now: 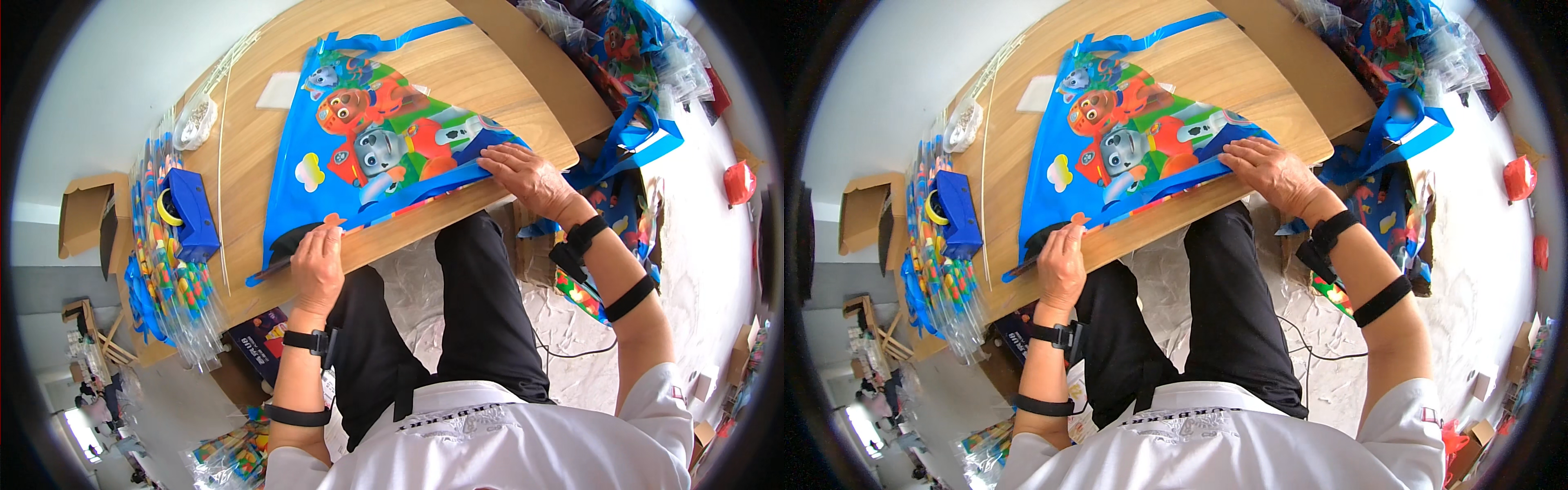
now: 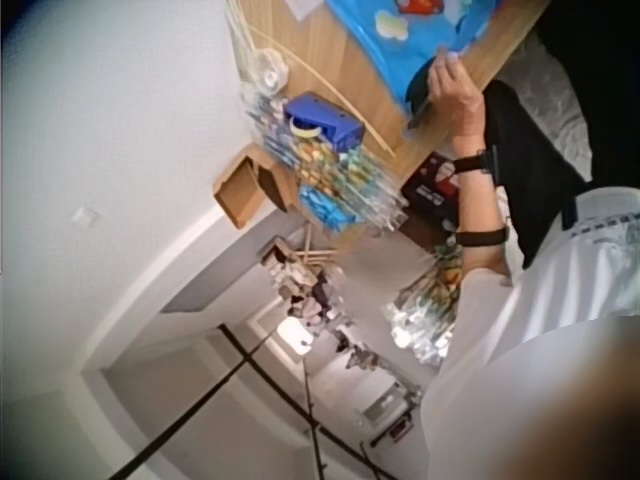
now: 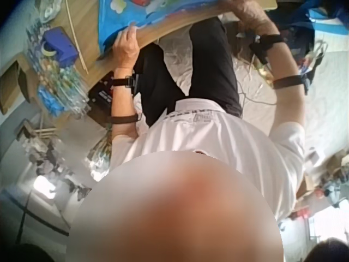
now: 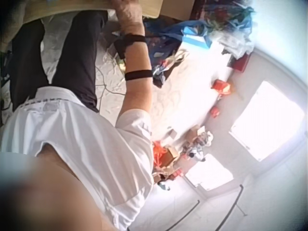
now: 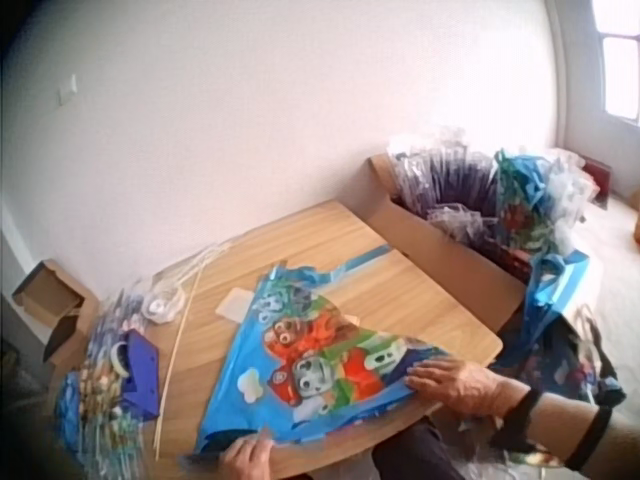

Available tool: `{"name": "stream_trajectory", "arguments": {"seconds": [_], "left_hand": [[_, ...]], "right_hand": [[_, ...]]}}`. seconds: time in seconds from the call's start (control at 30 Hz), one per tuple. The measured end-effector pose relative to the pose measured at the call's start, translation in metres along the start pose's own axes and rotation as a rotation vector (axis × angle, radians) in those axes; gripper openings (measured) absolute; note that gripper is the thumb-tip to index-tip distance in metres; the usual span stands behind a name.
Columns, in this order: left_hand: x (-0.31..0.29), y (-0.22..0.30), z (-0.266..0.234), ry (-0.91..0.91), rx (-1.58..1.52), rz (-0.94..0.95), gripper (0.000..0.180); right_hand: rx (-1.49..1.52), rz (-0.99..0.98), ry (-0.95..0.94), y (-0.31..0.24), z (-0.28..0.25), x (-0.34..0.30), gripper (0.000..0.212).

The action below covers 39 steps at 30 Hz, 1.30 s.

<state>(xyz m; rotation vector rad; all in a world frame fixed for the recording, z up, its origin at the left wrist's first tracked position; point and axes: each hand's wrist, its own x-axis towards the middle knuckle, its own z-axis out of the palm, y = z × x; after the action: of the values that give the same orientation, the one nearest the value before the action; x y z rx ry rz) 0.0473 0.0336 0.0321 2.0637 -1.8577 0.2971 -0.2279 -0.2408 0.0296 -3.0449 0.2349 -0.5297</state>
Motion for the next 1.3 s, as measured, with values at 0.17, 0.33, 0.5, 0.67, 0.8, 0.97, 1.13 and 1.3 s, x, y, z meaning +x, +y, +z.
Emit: {"name": "stream_trajectory", "arguments": {"seconds": [0.17,0.33,0.5,0.67,0.8,0.97,1.13,1.3], "left_hand": [[0.022,-0.030,-0.009,-0.073,-0.368,-0.131,0.016],[0.036,-0.052,-0.008,-0.305,-0.461,-0.307,0.016],[0.040,-0.050,0.005,-0.180,-0.328,-0.250,0.009],[0.039,-0.037,0.012,-0.078,-0.260,-0.346,0.014],[0.031,-0.029,0.019,-0.002,-0.264,-0.406,0.018],[0.018,-0.027,0.034,0.107,-0.234,-0.420,0.024],[0.023,-0.021,0.043,-0.093,0.103,-0.490,0.050],[0.030,-0.016,0.046,-0.221,0.209,-0.545,0.059]], "right_hand": [[0.234,0.071,-0.008,0.021,-0.010,0.025,0.018],[0.338,0.207,-0.243,0.047,-0.004,0.064,0.016],[0.264,0.338,-0.413,0.051,0.002,0.087,0.028],[0.183,0.346,-0.424,0.051,0.006,0.092,0.029],[0.181,0.352,-0.402,0.049,0.007,0.093,0.029],[0.091,0.282,-0.271,0.053,0.021,0.080,0.040],[-0.039,0.214,-0.158,0.052,0.022,0.074,0.036],[-0.073,0.373,-0.177,0.062,0.020,0.064,0.044]]}}
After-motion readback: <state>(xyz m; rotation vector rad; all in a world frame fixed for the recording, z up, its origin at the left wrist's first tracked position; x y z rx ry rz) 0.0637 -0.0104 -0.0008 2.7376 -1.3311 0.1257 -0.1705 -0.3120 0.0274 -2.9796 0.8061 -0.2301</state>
